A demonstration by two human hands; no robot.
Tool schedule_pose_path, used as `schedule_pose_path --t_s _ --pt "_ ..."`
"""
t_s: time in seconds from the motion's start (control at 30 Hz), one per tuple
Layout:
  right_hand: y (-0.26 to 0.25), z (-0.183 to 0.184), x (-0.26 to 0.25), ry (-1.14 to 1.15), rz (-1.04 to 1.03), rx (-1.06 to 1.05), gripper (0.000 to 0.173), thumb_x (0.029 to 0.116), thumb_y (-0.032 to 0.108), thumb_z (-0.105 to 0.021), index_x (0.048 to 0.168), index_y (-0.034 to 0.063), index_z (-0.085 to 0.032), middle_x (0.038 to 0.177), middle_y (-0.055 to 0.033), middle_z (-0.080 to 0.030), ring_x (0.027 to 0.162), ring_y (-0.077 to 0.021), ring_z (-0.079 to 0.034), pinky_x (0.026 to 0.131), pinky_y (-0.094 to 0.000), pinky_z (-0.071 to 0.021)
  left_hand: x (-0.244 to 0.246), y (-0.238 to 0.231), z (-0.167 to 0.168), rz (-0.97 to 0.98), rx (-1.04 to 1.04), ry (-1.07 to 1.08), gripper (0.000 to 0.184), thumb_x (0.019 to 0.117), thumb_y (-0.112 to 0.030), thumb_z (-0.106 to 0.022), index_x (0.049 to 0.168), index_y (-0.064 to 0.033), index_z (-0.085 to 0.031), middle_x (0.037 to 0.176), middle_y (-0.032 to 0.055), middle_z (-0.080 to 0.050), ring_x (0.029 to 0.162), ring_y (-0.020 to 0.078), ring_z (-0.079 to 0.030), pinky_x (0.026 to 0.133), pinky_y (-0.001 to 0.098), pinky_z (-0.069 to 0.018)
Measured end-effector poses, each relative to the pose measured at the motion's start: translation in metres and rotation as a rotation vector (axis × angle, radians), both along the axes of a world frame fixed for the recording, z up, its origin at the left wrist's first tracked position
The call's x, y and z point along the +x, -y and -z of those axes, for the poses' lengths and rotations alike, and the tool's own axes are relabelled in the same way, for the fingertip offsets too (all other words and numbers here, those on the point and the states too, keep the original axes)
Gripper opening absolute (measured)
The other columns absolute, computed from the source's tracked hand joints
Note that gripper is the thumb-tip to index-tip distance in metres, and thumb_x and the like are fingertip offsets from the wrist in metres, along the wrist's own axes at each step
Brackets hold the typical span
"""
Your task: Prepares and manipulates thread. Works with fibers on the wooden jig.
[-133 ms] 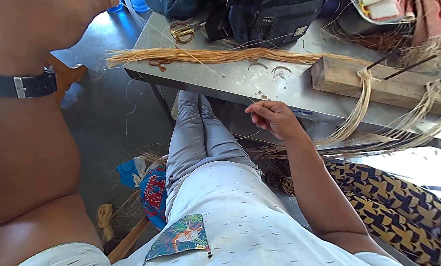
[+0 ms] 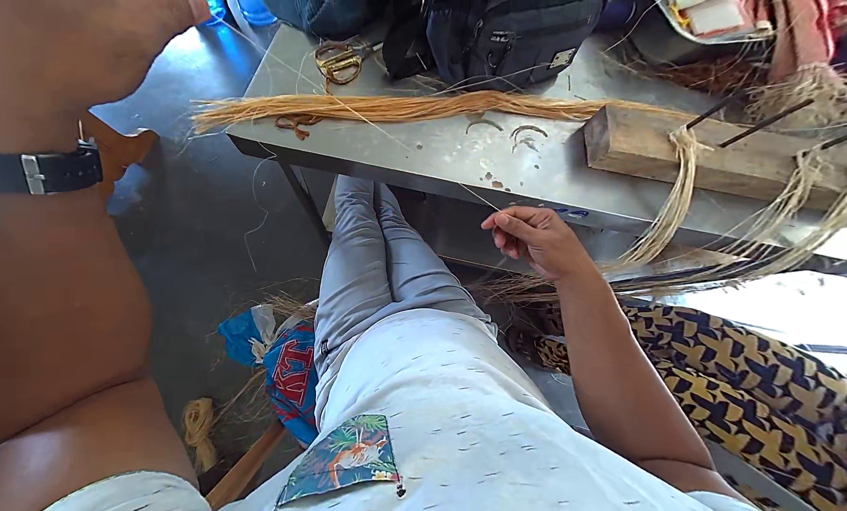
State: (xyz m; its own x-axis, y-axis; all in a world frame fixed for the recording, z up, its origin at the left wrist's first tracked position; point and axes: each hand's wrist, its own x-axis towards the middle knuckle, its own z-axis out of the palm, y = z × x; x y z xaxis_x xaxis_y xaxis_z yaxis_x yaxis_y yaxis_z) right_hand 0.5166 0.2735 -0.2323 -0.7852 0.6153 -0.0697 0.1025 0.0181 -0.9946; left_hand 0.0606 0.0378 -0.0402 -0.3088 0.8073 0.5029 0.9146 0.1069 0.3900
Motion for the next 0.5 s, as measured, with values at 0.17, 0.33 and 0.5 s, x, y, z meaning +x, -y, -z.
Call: schedule_pose_path --t_s 0.17,0.33,0.5 --pt "-0.004 0.015 0.038 0.124 -0.025 -0.033 0.028 0.1068 0.019 -0.053 0.104 0.0049 -0.076 0.076 -0.0009 -0.069 0.06 -0.0051 -0.059 0.057 -0.0177 -0.0511 0.027 0.004 -0.01 -0.079 -0.138 0.036 0.027 0.1016 -0.037 -0.061 0.105 -0.0122 -0.07 0.082 -0.0022 -0.06 0.069 0.003 -0.049 0.067 0.0296 -0.044" --pt "-0.005 0.017 0.064 0.219 -0.296 -0.03 0.023 0.1024 0.018 -0.06 0.119 0.0057 -0.07 0.09 0.0001 -0.073 0.069 -0.0057 -0.065 0.064 -0.02 -0.0558 0.035 0.005 -0.004 0.034 -0.16 0.11 0.025 0.1012 -0.042 -0.061 0.106 -0.0195 -0.071 0.078 -0.0127 -0.059 0.064 -0.0075 -0.049 0.061 0.015 -0.0416" --pt "0.008 0.023 0.041 0.261 -0.491 -0.084 0.047 0.0984 0.024 -0.066 0.14 0.0073 -0.055 0.098 -0.0033 -0.072 0.077 -0.0099 -0.068 0.071 -0.026 -0.0584 0.062 -0.005 -0.004 0.197 -0.203 0.077 0.025 0.1014 -0.043 -0.059 0.103 -0.0209 -0.071 0.071 -0.0096 -0.058 0.058 -0.0006 -0.05 0.055 0.0238 -0.043"
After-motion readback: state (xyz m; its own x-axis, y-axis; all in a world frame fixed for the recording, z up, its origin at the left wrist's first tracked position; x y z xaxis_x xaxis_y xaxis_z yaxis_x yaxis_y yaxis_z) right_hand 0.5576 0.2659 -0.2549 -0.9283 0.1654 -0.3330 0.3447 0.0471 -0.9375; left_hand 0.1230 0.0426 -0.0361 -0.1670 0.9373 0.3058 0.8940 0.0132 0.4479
